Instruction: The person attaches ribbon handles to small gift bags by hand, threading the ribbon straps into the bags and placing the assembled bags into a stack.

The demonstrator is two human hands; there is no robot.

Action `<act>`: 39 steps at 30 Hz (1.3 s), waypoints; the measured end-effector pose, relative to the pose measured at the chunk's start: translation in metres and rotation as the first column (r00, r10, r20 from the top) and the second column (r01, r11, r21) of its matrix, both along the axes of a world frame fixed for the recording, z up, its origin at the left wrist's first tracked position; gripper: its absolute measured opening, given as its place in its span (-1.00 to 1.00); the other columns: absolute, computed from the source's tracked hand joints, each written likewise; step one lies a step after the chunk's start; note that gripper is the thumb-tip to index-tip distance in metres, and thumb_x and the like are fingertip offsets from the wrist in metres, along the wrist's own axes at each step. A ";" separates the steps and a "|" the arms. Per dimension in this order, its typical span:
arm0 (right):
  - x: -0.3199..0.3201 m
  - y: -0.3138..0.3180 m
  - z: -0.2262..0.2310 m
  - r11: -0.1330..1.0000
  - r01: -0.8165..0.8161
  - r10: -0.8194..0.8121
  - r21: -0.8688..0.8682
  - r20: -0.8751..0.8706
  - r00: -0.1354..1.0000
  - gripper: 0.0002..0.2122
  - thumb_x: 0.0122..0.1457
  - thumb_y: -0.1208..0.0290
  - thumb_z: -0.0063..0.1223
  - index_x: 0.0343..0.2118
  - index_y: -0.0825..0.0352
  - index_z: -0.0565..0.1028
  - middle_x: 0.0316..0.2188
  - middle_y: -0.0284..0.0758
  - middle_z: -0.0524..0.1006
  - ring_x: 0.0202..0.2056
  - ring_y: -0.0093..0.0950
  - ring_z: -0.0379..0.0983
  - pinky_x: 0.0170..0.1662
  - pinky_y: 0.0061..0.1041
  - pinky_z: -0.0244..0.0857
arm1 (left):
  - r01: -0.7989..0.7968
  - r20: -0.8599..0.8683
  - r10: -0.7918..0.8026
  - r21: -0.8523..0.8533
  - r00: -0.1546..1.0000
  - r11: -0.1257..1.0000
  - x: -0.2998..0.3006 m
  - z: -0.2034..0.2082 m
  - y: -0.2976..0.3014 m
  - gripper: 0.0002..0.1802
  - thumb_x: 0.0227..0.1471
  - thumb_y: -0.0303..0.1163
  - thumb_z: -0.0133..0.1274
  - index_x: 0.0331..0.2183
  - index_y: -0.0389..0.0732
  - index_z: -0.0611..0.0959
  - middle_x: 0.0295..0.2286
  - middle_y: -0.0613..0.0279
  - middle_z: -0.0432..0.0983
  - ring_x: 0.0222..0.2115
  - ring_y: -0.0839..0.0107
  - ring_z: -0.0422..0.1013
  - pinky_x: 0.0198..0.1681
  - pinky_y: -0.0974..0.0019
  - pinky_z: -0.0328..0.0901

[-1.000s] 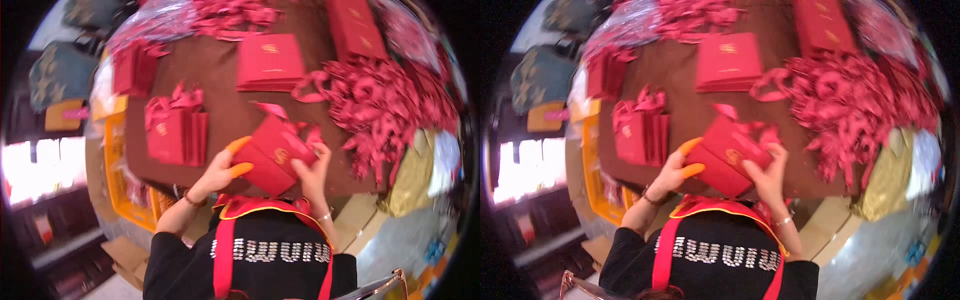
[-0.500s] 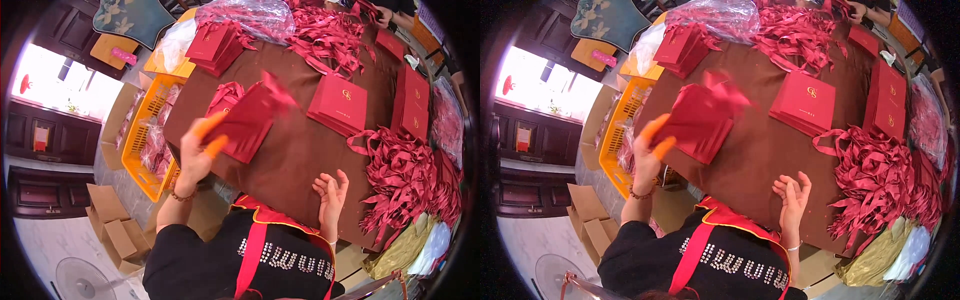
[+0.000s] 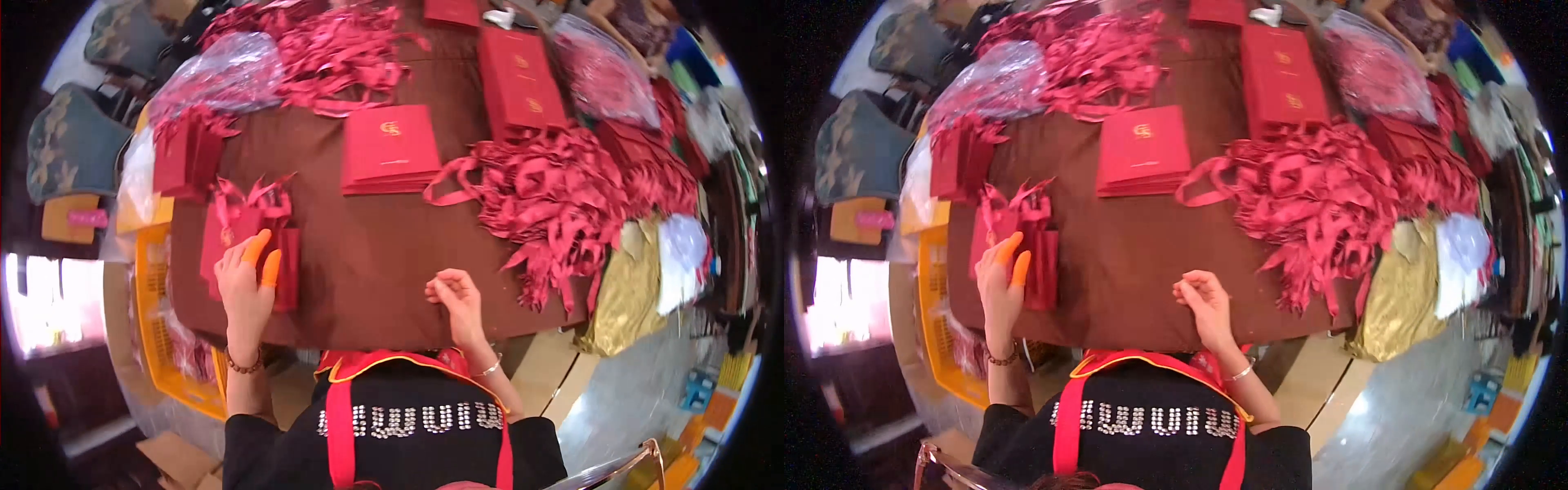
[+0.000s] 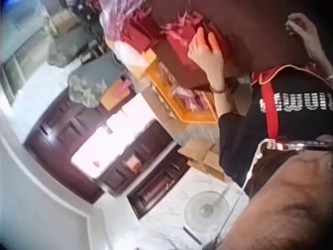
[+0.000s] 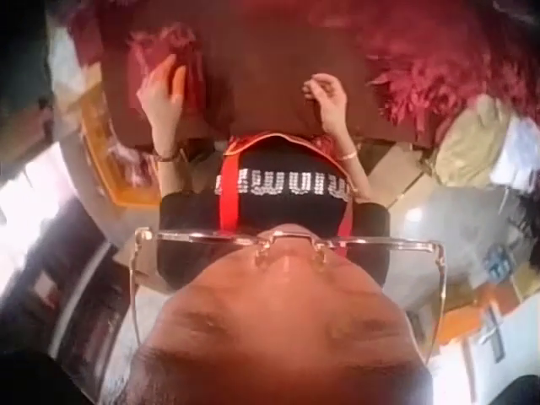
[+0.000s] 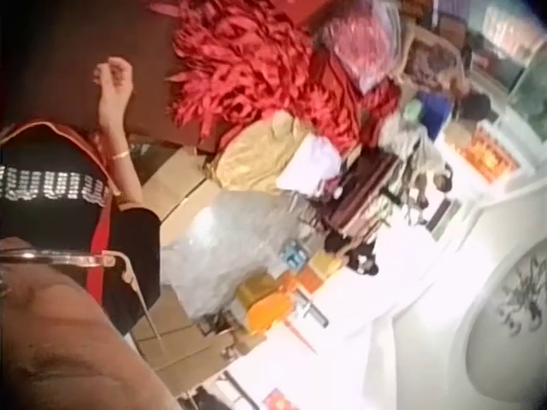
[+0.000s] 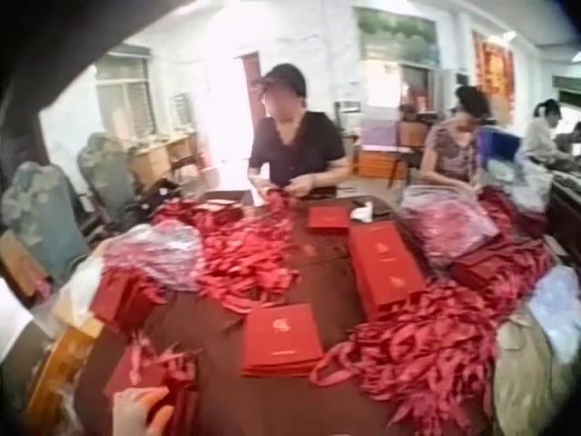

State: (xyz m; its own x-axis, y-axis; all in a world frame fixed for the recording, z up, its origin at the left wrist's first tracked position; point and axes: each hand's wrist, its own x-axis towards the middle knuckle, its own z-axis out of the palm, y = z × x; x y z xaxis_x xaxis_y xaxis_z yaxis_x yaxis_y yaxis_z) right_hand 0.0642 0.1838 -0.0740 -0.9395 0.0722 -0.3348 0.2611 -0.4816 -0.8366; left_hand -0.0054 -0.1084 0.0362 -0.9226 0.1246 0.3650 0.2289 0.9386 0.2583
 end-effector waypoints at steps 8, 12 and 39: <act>0.020 0.020 -0.005 0.992 0.128 -0.128 -0.011 0.038 0.991 -0.86 0.17 0.51 -0.01 -0.20 0.32 0.40 -0.32 -0.35 0.49 -0.29 -0.58 0.44 -0.23 -0.61 0.35 | 0.225 -0.164 -0.232 -0.061 0.959 0.972 -0.118 -0.052 0.130 -0.38 -0.11 -0.11 0.15 0.01 -0.11 0.44 0.02 0.07 0.30 0.00 0.09 0.22 0.01 -0.01 0.06; 0.027 0.030 -0.014 0.983 0.174 -0.170 -0.051 0.072 0.983 -0.85 0.18 0.51 -0.03 -0.19 0.34 0.37 -0.34 -0.30 0.48 -0.31 -0.54 0.44 -0.26 -0.58 0.37 | 0.242 0.000 -0.248 -0.215 0.969 0.946 -0.135 -0.089 0.130 -0.43 -0.11 -0.09 0.15 -0.04 -0.11 0.49 0.00 0.15 0.35 0.02 0.13 0.22 0.06 -0.02 0.00; 0.033 0.057 0.020 0.386 0.053 0.002 0.921 -0.058 0.998 -0.66 0.01 0.38 0.18 -0.12 0.29 0.44 -0.43 -0.37 0.50 -0.69 -0.60 0.28 -0.57 -0.57 0.22 | 0.513 -0.105 -0.511 -0.012 0.853 0.858 -0.096 -0.054 0.186 -0.69 -0.13 -0.45 0.10 -0.22 -0.09 0.60 -0.46 0.22 0.47 -0.38 0.27 0.39 -0.32 0.20 0.23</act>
